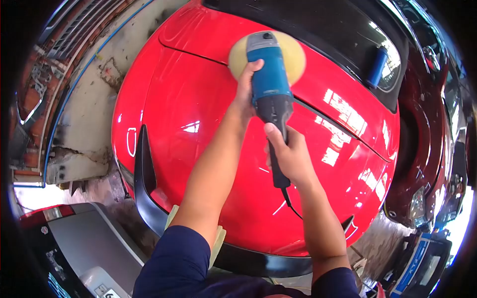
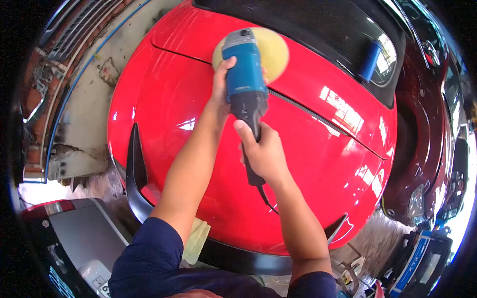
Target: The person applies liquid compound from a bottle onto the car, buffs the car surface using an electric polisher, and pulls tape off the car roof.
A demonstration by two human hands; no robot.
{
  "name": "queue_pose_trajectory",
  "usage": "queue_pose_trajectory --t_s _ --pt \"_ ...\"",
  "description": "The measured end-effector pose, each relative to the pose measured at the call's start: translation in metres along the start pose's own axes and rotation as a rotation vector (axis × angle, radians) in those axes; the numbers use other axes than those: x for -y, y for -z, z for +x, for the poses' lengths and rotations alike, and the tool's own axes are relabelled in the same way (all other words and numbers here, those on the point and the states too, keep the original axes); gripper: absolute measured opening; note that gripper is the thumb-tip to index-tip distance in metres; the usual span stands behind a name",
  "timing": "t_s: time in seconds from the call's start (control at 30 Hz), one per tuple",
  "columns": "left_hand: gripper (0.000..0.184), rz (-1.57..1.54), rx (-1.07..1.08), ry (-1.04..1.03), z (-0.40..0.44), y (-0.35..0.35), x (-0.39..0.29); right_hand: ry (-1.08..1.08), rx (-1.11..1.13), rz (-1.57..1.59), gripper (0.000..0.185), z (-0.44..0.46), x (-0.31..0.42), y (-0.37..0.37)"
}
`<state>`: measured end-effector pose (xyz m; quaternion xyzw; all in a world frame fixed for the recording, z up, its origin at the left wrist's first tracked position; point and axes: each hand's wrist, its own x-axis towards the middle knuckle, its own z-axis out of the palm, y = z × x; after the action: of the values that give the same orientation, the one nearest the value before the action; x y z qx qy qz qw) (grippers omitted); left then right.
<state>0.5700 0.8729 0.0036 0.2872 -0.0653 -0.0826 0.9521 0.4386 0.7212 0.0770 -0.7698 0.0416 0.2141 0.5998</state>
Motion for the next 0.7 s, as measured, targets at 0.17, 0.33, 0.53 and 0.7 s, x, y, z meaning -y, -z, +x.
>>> queue_pose_trajectory --t_s 0.17,0.33,0.53,0.7 --pt "0.084 -0.014 -0.052 0.024 -0.010 -0.015 0.006 -0.006 0.027 -0.055 0.059 -0.005 0.004 0.013" --pt "0.081 0.015 -0.041 0.034 -0.014 -0.037 0.024 -0.031 0.017 -0.053 0.058 -0.019 -0.003 0.033" --pt "0.072 -0.046 -0.010 0.114 -0.018 -0.067 0.064 -0.034 -0.038 0.023 0.053 -0.047 -0.024 0.066" --pt "0.078 -0.012 0.017 0.164 -0.020 -0.083 0.099 -0.051 -0.079 0.068 0.051 -0.071 -0.038 0.091"
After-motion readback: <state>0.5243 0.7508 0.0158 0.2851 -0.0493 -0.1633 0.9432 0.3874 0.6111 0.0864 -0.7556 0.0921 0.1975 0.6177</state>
